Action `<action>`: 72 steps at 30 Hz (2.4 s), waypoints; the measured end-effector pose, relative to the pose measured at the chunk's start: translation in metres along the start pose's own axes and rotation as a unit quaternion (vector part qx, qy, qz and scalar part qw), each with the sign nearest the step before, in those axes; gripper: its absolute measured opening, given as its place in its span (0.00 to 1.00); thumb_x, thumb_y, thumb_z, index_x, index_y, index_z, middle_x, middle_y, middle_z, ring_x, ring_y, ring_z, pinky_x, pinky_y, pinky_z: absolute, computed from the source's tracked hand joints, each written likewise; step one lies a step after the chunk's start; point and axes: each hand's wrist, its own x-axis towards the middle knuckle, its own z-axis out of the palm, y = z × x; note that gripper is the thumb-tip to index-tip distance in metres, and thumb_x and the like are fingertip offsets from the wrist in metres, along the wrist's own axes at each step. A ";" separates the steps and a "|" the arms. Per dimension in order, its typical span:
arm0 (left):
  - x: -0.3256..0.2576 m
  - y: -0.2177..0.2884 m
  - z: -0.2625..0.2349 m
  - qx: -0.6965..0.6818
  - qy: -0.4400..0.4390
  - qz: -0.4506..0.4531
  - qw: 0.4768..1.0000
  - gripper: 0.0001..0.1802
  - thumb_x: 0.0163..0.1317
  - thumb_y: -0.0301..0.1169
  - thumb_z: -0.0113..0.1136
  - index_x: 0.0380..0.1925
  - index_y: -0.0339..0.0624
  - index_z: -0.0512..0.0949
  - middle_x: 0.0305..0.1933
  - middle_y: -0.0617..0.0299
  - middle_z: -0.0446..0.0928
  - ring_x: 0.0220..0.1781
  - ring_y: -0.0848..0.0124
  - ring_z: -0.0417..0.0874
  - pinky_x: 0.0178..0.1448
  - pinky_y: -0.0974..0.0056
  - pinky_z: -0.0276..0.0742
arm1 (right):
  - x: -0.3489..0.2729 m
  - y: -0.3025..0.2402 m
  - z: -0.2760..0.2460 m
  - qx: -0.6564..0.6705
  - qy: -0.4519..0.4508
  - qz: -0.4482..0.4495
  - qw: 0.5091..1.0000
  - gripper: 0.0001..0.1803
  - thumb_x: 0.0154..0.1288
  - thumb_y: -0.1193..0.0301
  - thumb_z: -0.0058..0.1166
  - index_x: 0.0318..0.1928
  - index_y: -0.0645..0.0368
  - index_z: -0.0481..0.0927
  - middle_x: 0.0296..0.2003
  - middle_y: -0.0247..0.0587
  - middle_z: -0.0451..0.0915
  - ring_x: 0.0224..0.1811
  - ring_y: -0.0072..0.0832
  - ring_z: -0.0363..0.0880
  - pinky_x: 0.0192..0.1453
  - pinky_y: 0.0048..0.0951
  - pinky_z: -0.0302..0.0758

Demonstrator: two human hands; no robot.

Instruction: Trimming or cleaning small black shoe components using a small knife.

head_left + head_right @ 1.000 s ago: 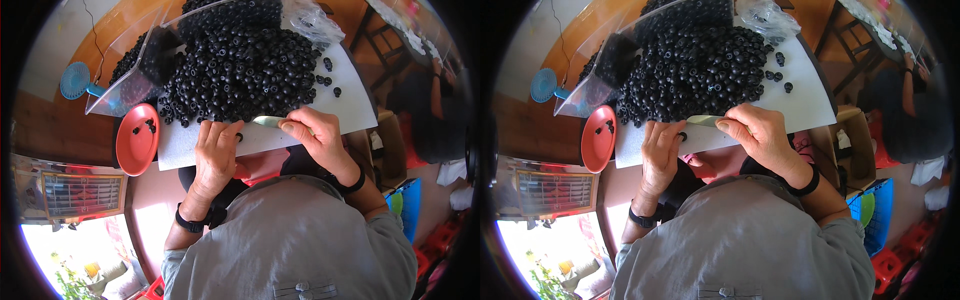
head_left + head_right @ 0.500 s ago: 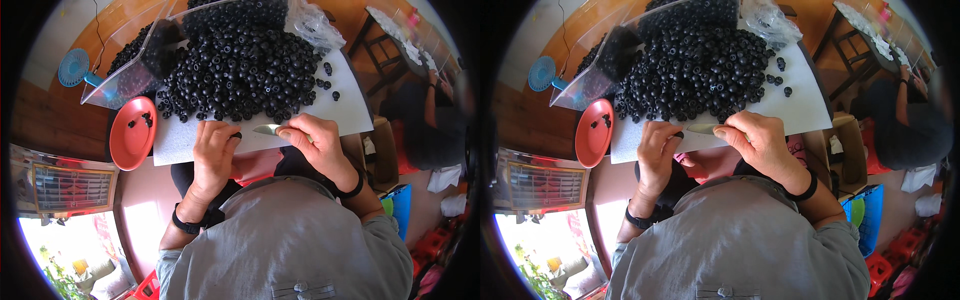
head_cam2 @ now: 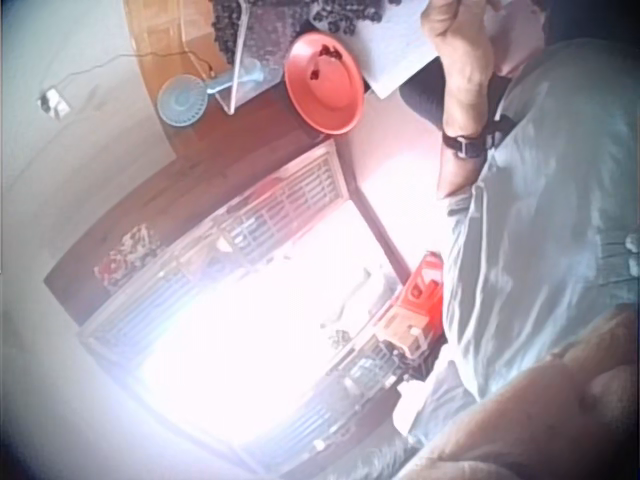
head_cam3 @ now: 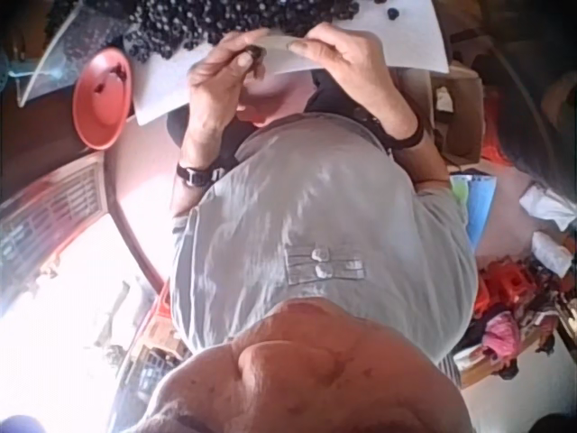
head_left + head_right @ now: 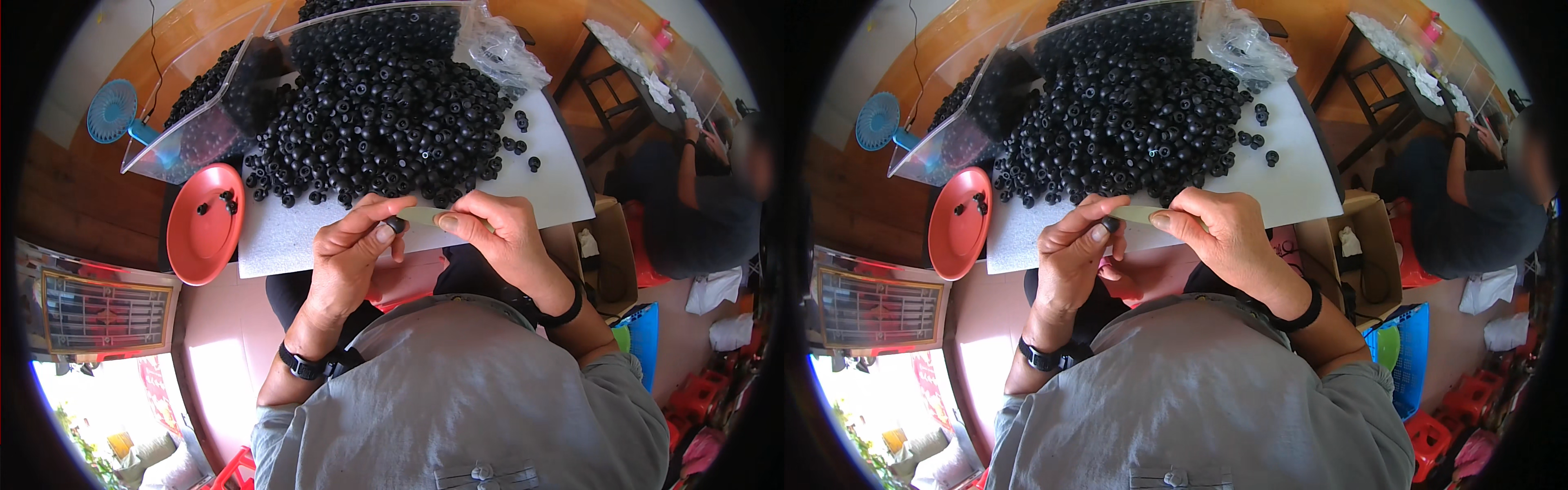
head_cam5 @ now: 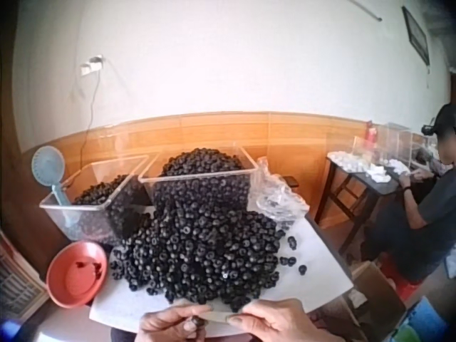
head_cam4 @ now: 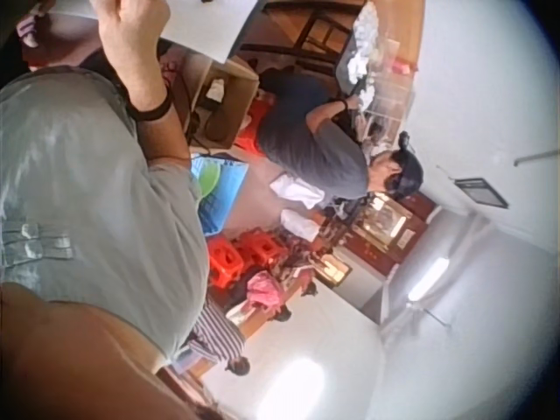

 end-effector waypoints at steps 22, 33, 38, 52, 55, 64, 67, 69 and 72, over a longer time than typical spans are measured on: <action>-0.002 0.000 0.000 0.054 0.006 -0.003 0.999 0.15 0.72 0.17 0.52 0.53 0.33 0.83 0.49 0.57 0.76 0.41 0.73 0.79 0.46 0.70 0.79 | 0.002 0.000 0.000 -0.067 -0.025 -0.055 0.996 0.13 0.65 0.67 0.67 0.27 0.60 0.79 0.18 0.40 0.74 0.17 0.36 0.73 0.22 0.35 0.66; -0.007 0.011 -0.006 0.004 0.009 -0.028 1.000 0.15 0.70 0.16 0.53 0.52 0.33 0.84 0.48 0.56 0.77 0.42 0.71 0.80 0.44 0.71 0.79 | -0.001 0.008 -0.015 0.081 -0.024 0.022 0.996 0.12 0.71 0.69 0.63 0.35 0.66 0.83 0.21 0.31 0.75 0.24 0.15 0.69 0.28 0.21 0.66; -0.013 0.060 -0.046 0.315 0.190 0.117 0.922 0.17 0.60 0.14 0.54 0.48 0.30 0.84 0.47 0.58 0.81 0.42 0.74 0.79 0.42 0.70 0.76 | -0.005 0.010 -0.025 0.139 -0.008 0.080 0.987 0.12 0.72 0.68 0.62 0.35 0.66 0.84 0.21 0.29 0.75 0.24 0.14 0.68 0.28 0.20 0.64; 0.014 0.051 -0.035 0.717 0.084 0.246 0.647 0.15 0.50 0.22 0.73 0.41 0.41 0.85 0.42 0.56 0.77 0.48 0.55 0.74 0.53 0.53 0.72 | -0.007 0.013 -0.023 0.151 -0.004 0.048 0.987 0.14 0.72 0.66 0.63 0.35 0.67 0.83 0.22 0.30 0.76 0.25 0.15 0.68 0.29 0.21 0.65; 0.027 0.041 -0.023 0.740 0.060 0.245 0.623 0.15 0.50 0.21 0.71 0.40 0.39 0.84 0.41 0.55 0.76 0.47 0.54 0.74 0.50 0.53 0.73 | -0.008 0.013 -0.023 0.142 -0.008 0.046 0.989 0.13 0.72 0.67 0.63 0.35 0.67 0.83 0.23 0.32 0.78 0.26 0.15 0.70 0.30 0.21 0.68; 0.035 0.029 -0.026 0.717 0.065 0.253 0.646 0.12 0.50 0.19 0.68 0.36 0.38 0.80 0.37 0.57 0.75 0.41 0.55 0.75 0.43 0.54 0.74 | -0.011 0.012 -0.025 0.131 -0.013 0.026 0.991 0.13 0.72 0.68 0.62 0.37 0.68 0.83 0.30 0.39 0.86 0.32 0.18 0.81 0.37 0.21 0.76; 0.033 0.029 -0.025 0.724 0.064 0.275 0.629 0.12 0.50 0.18 0.68 0.36 0.37 0.80 0.38 0.56 0.76 0.41 0.55 0.75 0.43 0.54 0.74 | -0.009 0.010 -0.025 0.126 -0.014 0.022 0.992 0.12 0.72 0.68 0.62 0.37 0.68 0.83 0.30 0.40 0.86 0.32 0.19 0.82 0.38 0.22 0.77; 0.031 0.029 -0.024 0.707 0.065 0.310 0.632 0.12 0.50 0.18 0.68 0.36 0.37 0.80 0.39 0.55 0.77 0.41 0.54 0.76 0.43 0.53 0.74 | -0.010 0.011 -0.024 0.121 -0.011 0.014 0.992 0.12 0.72 0.69 0.62 0.37 0.69 0.84 0.30 0.40 0.86 0.32 0.19 0.81 0.37 0.22 0.76; 0.017 0.033 -0.011 0.696 0.043 0.302 0.650 0.12 0.50 0.18 0.68 0.36 0.38 0.80 0.39 0.53 0.77 0.41 0.53 0.76 0.43 0.53 0.75 | -0.012 0.016 -0.021 0.112 0.001 -0.004 0.994 0.12 0.72 0.69 0.62 0.38 0.69 0.84 0.30 0.40 0.86 0.31 0.19 0.81 0.36 0.22 0.76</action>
